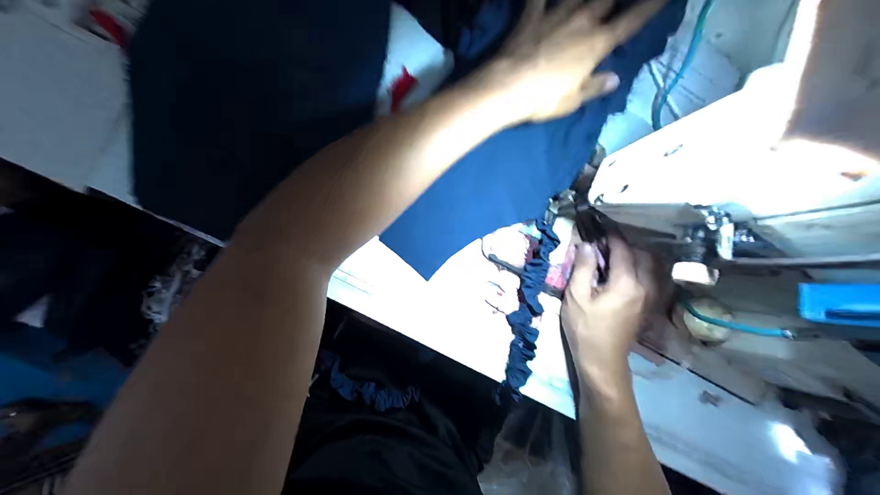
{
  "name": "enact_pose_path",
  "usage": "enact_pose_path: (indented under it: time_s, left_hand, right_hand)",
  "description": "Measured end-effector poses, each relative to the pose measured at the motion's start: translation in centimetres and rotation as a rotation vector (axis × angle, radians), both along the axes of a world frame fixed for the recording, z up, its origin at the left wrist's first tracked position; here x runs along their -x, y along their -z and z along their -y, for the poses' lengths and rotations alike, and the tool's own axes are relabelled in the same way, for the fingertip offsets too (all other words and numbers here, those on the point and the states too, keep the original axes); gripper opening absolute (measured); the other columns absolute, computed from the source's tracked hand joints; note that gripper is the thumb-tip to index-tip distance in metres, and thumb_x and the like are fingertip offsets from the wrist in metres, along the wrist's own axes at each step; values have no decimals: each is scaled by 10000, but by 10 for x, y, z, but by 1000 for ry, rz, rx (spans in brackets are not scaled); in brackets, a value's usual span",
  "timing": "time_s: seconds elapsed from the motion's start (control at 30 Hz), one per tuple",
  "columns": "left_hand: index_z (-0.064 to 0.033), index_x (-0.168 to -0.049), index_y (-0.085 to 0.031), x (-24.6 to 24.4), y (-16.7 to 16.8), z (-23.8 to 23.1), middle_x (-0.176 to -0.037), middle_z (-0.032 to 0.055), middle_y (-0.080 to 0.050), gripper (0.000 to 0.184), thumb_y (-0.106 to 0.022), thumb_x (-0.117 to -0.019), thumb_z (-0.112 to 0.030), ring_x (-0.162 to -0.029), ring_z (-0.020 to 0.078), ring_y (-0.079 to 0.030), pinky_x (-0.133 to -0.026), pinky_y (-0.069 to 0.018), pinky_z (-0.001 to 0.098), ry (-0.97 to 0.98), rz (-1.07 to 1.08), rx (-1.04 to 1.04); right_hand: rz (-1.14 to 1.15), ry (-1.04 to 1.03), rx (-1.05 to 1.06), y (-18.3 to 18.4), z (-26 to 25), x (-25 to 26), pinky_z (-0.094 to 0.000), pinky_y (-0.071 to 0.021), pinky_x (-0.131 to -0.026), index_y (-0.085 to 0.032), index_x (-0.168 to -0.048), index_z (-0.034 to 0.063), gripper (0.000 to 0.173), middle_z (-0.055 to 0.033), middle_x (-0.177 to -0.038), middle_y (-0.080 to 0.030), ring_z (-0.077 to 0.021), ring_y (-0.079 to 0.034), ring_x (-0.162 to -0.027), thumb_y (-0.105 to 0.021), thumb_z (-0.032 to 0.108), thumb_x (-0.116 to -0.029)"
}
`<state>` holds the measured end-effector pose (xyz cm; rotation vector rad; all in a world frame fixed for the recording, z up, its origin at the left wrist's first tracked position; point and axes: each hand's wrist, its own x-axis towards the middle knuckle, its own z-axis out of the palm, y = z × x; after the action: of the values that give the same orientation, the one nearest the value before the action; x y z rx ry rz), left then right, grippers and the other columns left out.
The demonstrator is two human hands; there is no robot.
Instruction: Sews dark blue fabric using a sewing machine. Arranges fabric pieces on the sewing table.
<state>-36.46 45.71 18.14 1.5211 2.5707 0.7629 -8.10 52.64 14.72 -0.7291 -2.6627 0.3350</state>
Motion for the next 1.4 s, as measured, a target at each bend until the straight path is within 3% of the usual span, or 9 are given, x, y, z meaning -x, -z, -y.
enact_pose_path:
  time_s: [0.07, 0.13, 0.23, 0.4, 0.67, 1.0, 1.1, 1.2, 1.4]
  left_hand:
    - [-374, -1624, -304, -9, -7, 24, -1429, 114, -592, 614, -444, -1048, -534, -1344, 325, -511, -1149, -317, 575, -33, -117, -39]
    - [-301, -1537, -496, -14, -23, 66, -1328, 114, -643, 512, -550, -1033, -374, -1273, 309, -560, -1078, -402, 506, -80, -182, -68]
    - [-139, -1231, -701, -16, -41, 158, -1297, 140, -650, 286, -590, -986, -237, -1261, 312, -591, -1038, -479, 513, -256, -194, 21]
    - [-86, -1140, -709, -37, 2, 262, -1114, 138, -673, 439, -654, -967, -486, -1067, 304, -634, -948, -519, 489, -439, -47, 41]
    - [-147, -995, -783, -30, 15, 274, -942, -13, -686, 273, -651, -995, -386, -876, 51, -631, -806, -513, 264, -490, 170, -192]
    - [-140, -915, -790, -26, 14, 277, -914, -40, -708, 176, -711, -957, -291, -869, 21, -642, -783, -517, 229, -511, 303, -348]
    - [-131, -879, -784, -24, 15, 278, -892, -37, -710, 147, -722, -941, -249, -869, 27, -647, -787, -519, 235, -504, 318, -417]
    - [-121, -861, -775, -23, 17, 281, -856, -39, -692, 129, -723, -935, -213, -832, 25, -637, -756, -514, 222, -513, 323, -491]
    - [-102, -880, -771, -26, 23, 282, -866, -36, -685, 122, -715, -948, -187, -823, 29, -634, -748, -521, 213, -475, 320, -581]
  right_hand:
    - [4, 4, -24, 0, 2, -1, -513, -501, -1026, -629, -1337, -53, 421, -322, -1259, -634, -419, -646, -1158, -513, 252, -1071]
    - [19, 30, -5, 1, 4, 0, -565, -440, -1084, -597, -1361, -69, 454, -362, -1328, -577, -481, -580, -1245, -490, 261, -1069]
    - [-7, 31, 4, 4, 2, -1, -578, -416, -1100, -598, -1357, -62, 458, -360, -1334, -580, -504, -559, -1269, -479, 276, -1071]
    - [-32, 12, 23, 11, -5, -4, -594, -424, -1094, -609, -1351, -40, 440, -354, -1326, -593, -505, -563, -1272, -461, 272, -1078]
    - [-9, 38, 67, 11, -8, -7, -605, -413, -1095, -595, -1371, -7, 472, -342, -1331, -591, -500, -556, -1277, -457, 332, -1074]
    - [-92, 39, 88, 13, -10, -9, -586, -422, -1085, -625, -1346, 10, 446, -317, -1314, -609, -468, -574, -1259, -537, 324, -1042]
    - [-245, -2, 80, 9, -5, -19, -428, -548, -908, -685, -1184, -61, 317, -275, -1094, -699, -326, -689, -1004, -577, 192, -1024]
    - [-343, -108, 62, -4, 19, -34, -311, -485, -703, -709, -996, -76, 249, -225, -877, -679, -204, -611, -762, -571, 132, -990]
    - [-209, -628, 348, -50, 118, 44, -278, -516, -559, -750, -1106, 49, 267, -53, -868, -717, -97, -613, -641, -641, 244, -962]
